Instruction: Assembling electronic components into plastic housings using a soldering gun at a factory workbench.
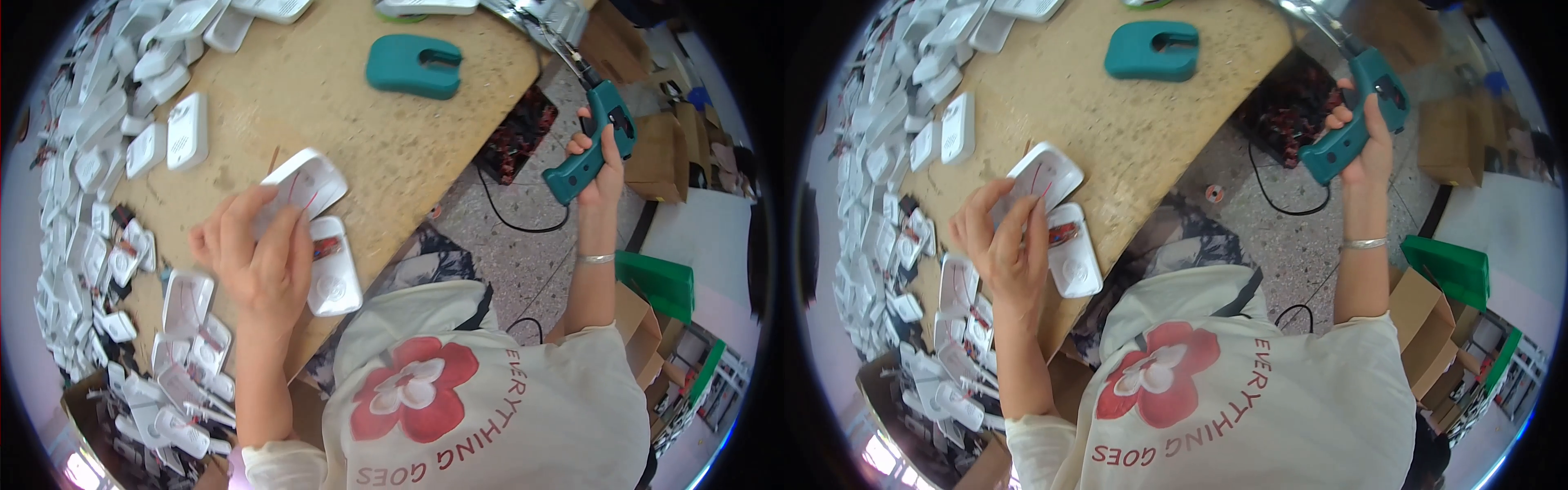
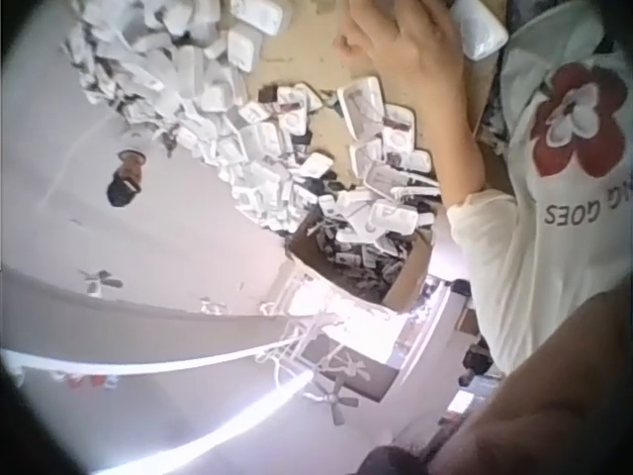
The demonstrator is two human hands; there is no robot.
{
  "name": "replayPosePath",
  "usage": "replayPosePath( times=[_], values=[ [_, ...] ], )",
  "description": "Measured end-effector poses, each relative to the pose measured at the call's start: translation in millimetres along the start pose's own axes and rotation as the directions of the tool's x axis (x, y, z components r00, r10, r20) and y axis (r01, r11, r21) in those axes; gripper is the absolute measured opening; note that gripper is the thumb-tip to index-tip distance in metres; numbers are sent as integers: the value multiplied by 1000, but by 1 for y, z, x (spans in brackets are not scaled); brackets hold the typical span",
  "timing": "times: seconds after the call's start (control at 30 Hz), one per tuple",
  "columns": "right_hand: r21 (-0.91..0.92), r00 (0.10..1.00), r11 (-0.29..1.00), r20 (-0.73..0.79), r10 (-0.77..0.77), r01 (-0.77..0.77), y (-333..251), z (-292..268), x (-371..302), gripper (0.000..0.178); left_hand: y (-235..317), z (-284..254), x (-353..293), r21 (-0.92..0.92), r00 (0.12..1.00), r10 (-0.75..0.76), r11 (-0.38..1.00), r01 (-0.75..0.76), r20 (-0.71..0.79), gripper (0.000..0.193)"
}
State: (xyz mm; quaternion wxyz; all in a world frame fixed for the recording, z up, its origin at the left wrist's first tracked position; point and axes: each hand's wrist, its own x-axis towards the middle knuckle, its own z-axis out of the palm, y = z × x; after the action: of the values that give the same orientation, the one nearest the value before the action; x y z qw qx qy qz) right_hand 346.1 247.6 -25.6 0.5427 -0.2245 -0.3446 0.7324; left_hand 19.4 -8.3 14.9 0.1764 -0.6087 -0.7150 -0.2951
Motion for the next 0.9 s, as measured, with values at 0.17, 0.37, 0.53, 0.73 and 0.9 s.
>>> replayPosePath(
  times=[0.17, 0.37, 0.53, 0.73, 0.9],
  values=[
    [-59, 999, 998, -32, -39, 37, 5, -3, -8, 52, -17, 3, -4, -42, 1000, -10, 999, 11, 16, 15],
    [-70, 937, 996, 340, 79, -58, 10, 34, -60, 74, -21, 1, -7, -48, 999, -29, 998, 31, 39, 11],
    [-290, 877, 939, 385, 289, -183, 24, 47, -98, 79, -25, 6, -11, -32, 1000, -6, 999, 6, -4, 10],
    [-387, 873, 892, 322, 367, -233, 36, 67, -117, 73, -19, 3, -12, -104, 998, -49, 994, 44, -50, 12],
    [-427, 873, 873, 301, 383, -236, 38, 75, -120, 72, -11, -2, -9, -53, 987, -160, 986, 160, 9, 12]
  ],
)
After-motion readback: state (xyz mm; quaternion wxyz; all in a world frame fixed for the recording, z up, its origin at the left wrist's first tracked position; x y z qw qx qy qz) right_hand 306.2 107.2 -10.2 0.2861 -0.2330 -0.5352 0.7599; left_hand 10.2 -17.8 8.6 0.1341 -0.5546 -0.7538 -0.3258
